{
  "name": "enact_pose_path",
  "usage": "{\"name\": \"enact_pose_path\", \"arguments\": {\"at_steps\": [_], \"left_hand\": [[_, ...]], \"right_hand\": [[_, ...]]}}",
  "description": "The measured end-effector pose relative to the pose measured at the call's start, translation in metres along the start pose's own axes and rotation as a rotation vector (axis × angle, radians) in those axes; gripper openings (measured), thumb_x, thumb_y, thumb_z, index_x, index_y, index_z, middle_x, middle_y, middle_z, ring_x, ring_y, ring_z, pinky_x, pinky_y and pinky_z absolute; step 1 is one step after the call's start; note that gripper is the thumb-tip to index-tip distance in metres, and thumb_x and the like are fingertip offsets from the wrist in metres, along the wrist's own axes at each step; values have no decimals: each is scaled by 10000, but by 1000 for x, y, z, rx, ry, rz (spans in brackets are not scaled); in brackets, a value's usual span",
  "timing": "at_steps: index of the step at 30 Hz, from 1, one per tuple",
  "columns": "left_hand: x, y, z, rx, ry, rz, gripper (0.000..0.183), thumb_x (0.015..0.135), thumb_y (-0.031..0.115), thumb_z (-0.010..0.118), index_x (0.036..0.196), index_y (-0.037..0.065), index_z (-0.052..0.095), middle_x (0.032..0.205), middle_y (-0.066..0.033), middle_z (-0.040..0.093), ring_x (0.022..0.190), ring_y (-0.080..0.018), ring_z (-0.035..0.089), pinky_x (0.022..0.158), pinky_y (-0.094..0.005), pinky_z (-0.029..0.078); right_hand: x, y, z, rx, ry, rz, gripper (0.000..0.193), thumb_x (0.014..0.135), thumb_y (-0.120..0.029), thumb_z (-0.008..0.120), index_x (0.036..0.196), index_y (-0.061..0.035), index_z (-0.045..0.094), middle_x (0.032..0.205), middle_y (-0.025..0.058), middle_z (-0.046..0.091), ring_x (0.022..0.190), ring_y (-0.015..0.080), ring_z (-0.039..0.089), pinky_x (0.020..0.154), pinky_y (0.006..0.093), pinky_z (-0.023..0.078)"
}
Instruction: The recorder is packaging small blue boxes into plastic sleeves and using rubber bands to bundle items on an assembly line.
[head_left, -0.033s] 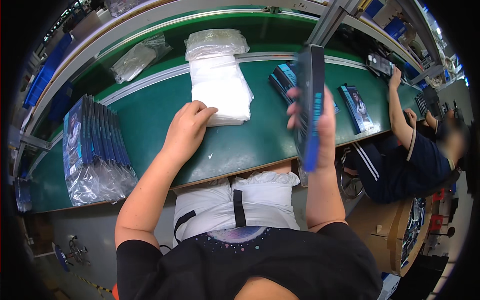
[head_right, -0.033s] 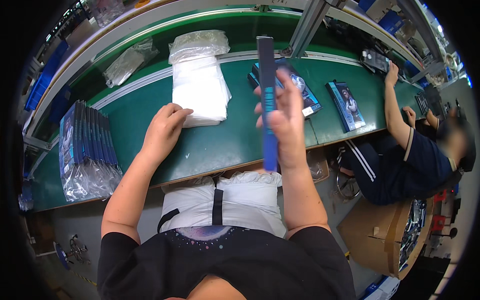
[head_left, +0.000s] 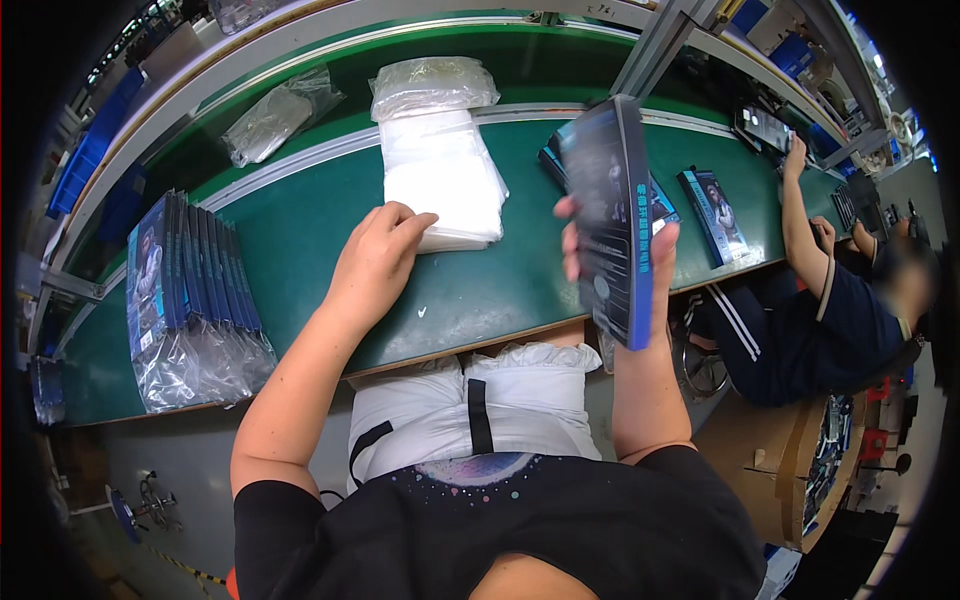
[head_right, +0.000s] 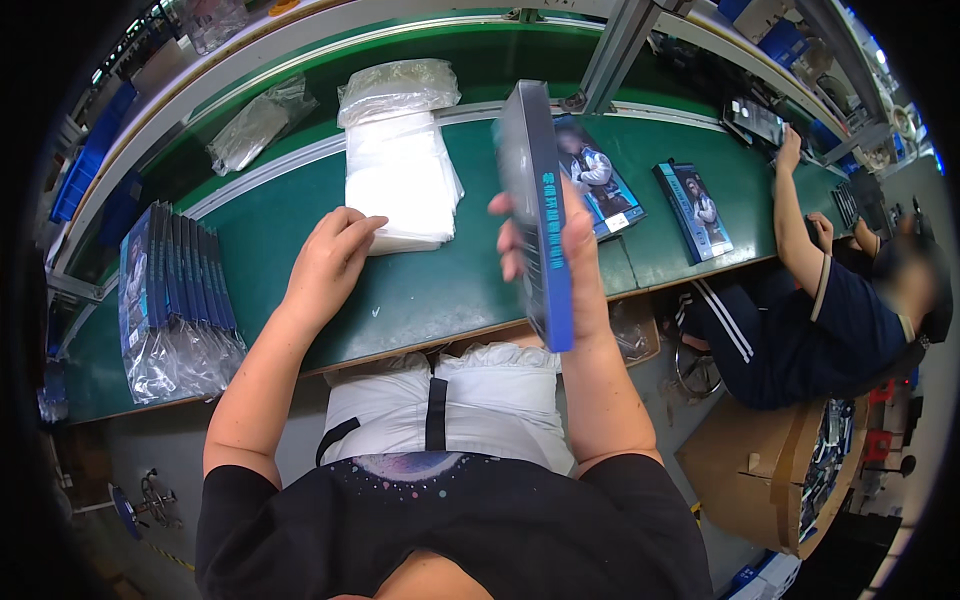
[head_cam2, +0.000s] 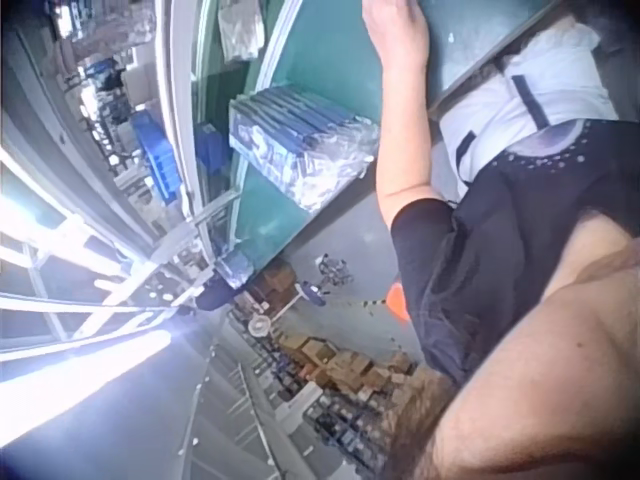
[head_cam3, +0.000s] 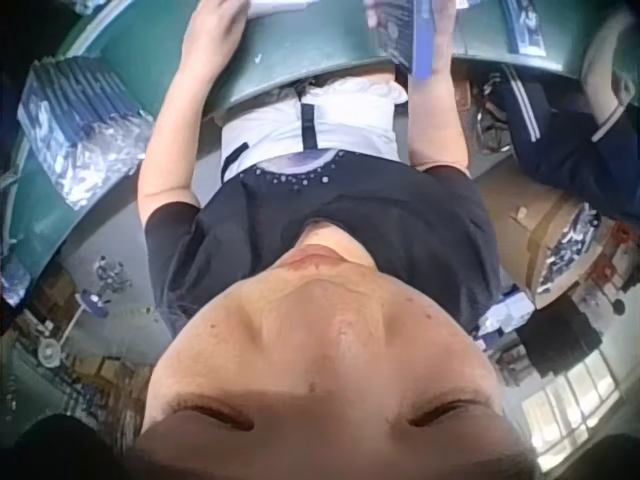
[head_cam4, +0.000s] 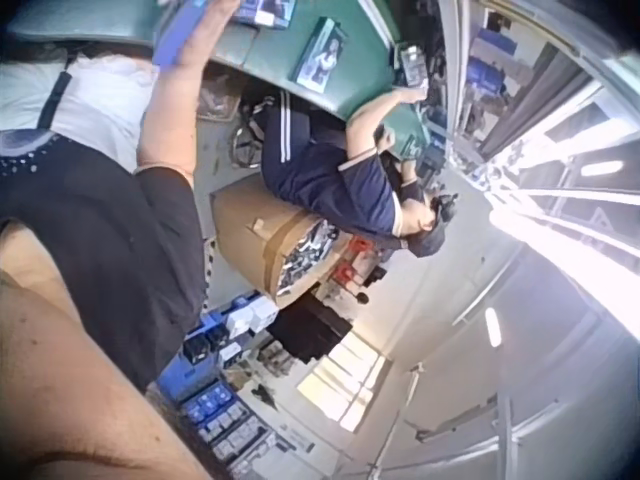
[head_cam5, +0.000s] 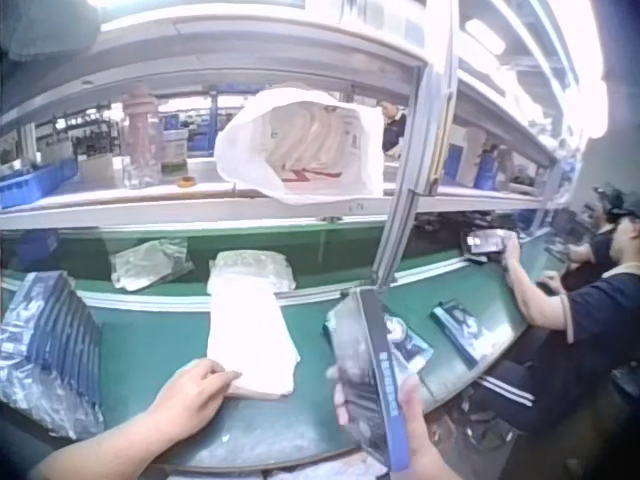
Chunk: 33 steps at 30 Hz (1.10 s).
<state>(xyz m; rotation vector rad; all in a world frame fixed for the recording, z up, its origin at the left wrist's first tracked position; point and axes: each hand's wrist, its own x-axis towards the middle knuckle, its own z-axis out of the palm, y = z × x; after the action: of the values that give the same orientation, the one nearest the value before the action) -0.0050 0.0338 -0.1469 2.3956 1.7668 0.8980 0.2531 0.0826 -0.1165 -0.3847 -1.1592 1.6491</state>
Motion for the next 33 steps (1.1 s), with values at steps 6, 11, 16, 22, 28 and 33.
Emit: {"name": "enact_pose_path", "arguments": {"at_steps": [6, 11, 16, 22, 28, 33], "left_hand": [[0, 13, 0, -132, 112, -57, 216, 853, 32, 582, 1069, 25, 586, 967, -126, 618, 901, -306, 591, 777, -369, 479], [-5, -4, 5, -130, 117, 49, 216, 790, 42, 616, 1000, 9, 580, 851, -138, 613, 854, -319, 593, 760, -419, 474], [-1, 8, -2, -176, 190, 78, 152, 718, 26, 653, 869, 26, 649, 821, -116, 601, 807, -292, 581, 734, -368, 473], [-11, 5, 1, -541, 77, -477, 85, 814, 56, 637, 864, 14, 692, 754, -42, 595, 687, -114, 574, 629, -249, 466], [-10, 8, -6, -848, -2, -727, 138, 829, 55, 628, 933, -30, 661, 834, -48, 651, 725, -106, 614, 686, -229, 488], [-15, 5, -6, -633, -12, -560, 140, 815, 8, 589, 924, -36, 666, 843, -52, 649, 736, -102, 610, 690, -228, 489]], "right_hand": [[-19, 41, -3, 349, 0, 485, 367, 947, -325, 514, 1117, -1, 486, 940, 86, 569, 729, 143, 575, 565, 249, 503], [-23, 48, 10, 448, -69, 580, 536, 848, -39, 596, 1318, 52, 355, 1111, 141, 581, 942, 173, 612, 836, 266, 492], [-20, 58, 17, 470, -176, 711, 743, 786, 14, 620, 1406, 58, 212, 1113, 187, 591, 960, 188, 624, 836, 281, 498], [-13, 47, 13, 237, -98, 621, 727, 784, 1, 634, 1400, 71, 257, 1093, 170, 599, 944, 175, 619, 833, 274, 490], [-19, 44, 1, 49, -149, 659, 636, 785, 24, 627, 1355, 64, 347, 1245, 156, 528, 1090, 182, 555, 934, 290, 440], [-22, 52, 12, -134, -1, 431, 676, 788, -46, 660, 1360, 72, 321, 1268, 197, 481, 1143, 199, 501, 953, 284, 406]]}}
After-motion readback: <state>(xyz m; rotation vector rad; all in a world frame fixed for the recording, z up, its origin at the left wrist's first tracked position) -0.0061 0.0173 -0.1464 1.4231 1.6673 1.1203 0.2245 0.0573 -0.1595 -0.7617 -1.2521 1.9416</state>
